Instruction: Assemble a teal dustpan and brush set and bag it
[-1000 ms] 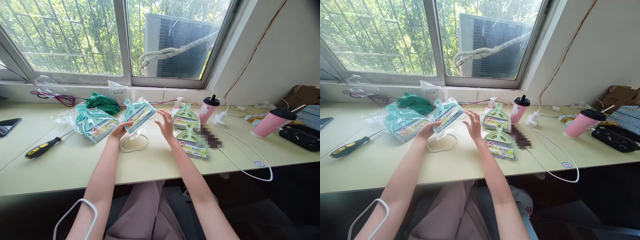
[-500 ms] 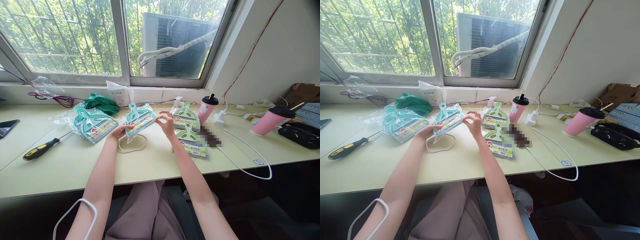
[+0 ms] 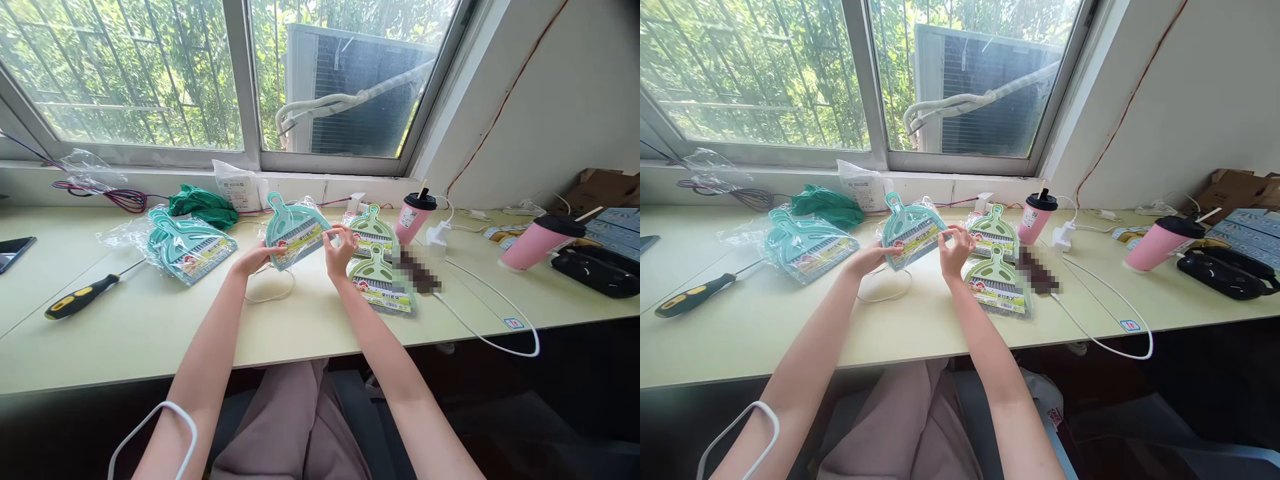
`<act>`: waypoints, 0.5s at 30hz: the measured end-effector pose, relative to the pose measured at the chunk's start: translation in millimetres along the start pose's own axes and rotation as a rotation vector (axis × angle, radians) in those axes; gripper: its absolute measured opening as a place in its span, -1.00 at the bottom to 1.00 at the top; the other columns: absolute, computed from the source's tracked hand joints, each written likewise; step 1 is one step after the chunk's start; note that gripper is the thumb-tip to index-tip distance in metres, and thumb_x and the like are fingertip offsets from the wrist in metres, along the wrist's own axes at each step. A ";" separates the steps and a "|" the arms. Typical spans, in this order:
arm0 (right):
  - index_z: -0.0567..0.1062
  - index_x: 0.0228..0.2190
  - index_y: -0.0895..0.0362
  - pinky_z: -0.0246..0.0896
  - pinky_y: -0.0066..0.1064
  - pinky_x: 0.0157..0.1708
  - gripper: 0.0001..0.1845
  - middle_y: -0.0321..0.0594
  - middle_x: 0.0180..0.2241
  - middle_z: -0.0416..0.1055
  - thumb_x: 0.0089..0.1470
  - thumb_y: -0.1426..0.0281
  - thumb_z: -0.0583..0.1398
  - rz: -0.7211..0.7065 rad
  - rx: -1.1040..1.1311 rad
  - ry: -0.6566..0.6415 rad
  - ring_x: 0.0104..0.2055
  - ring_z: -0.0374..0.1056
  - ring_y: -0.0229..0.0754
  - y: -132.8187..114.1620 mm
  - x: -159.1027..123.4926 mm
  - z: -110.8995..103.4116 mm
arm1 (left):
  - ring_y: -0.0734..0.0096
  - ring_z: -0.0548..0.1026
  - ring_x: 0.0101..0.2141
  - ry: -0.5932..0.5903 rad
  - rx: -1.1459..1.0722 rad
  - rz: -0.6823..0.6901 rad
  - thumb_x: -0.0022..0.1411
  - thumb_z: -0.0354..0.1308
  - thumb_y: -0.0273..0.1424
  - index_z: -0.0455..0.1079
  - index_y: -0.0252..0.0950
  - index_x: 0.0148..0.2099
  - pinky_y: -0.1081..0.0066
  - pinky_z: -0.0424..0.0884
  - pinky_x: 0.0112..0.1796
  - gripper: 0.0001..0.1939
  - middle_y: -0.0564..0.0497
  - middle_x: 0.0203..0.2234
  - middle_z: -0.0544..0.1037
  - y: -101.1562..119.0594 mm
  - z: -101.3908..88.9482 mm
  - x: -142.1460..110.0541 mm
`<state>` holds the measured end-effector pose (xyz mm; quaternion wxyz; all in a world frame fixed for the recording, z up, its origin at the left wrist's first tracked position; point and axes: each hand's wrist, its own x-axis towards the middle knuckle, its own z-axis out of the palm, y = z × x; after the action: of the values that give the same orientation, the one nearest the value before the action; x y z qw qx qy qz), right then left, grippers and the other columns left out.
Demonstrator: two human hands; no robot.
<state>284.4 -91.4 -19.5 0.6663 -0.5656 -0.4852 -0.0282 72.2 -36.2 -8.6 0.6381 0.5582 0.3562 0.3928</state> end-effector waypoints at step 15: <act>0.46 -0.07 0.10 0.35 -0.33 -0.07 -0.44 -0.23 -0.26 0.51 -0.17 0.36 0.42 0.451 0.489 -0.214 -0.10 0.43 -0.14 28.8 13.1 6.5 | 0.13 0.59 -0.25 -0.092 0.024 -0.005 -0.26 0.50 -0.47 0.48 -0.35 -0.09 0.26 0.51 -0.23 -0.42 -0.18 -0.26 0.62 -8.8 1.7 4.5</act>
<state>304.2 -69.3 -32.2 0.7169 -0.4819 -0.4076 0.2962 76.6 -33.5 -17.2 0.6481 0.5825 0.3325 0.3607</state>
